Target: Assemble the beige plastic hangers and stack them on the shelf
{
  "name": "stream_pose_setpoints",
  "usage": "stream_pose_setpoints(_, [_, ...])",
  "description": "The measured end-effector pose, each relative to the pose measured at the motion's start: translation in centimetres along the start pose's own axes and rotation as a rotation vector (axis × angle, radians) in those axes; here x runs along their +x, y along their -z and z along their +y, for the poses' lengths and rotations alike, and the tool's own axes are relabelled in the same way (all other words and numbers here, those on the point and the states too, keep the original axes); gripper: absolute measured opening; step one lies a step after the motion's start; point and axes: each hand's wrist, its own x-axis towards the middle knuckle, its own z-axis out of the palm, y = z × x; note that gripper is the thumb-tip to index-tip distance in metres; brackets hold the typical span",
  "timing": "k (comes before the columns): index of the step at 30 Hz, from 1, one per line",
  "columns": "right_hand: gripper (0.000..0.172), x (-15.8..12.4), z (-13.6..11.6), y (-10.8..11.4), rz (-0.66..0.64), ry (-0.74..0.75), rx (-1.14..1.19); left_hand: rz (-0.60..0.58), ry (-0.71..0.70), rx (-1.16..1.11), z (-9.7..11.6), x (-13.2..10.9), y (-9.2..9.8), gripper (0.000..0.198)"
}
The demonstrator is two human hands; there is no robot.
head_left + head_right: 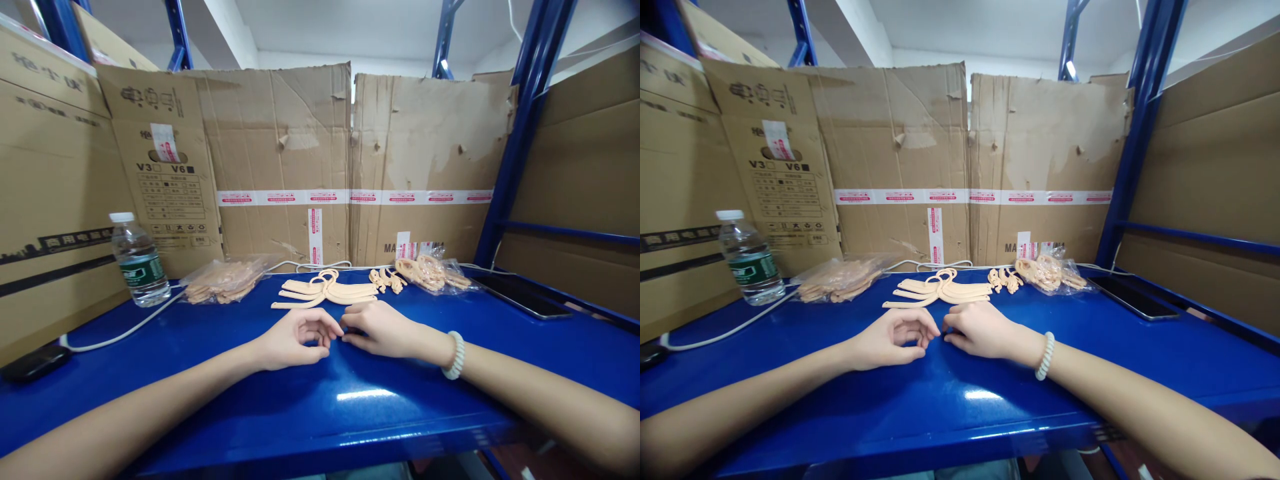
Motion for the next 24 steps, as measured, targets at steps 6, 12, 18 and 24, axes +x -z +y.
stream_pose_setpoints(6, [0.010, -0.01, -0.03, 0.03, 0.005, 0.004, -0.003, -0.002, 0.011, -0.052, -0.10, 0.03, 0.17, 0.034])
stream_pose_setpoints(12, [0.010, 0.00, -0.05, 0.08, 0.005, 0.001, -0.006, 0.006, 0.027, -0.059, -0.14, 0.00, 0.28, 0.037])
stream_pose_setpoints(18, [0.009, 0.04, -0.08, 0.14, 0.001, 0.001, -0.005, 0.015, 0.020, -0.021, -0.01, -0.01, 0.11, 0.032])
stream_pose_setpoints(24, [0.012, -0.05, -0.19, 0.25, -0.018, -0.004, 0.025, 0.051, -0.055, 0.181, 0.21, 0.19, 0.36, 0.011])
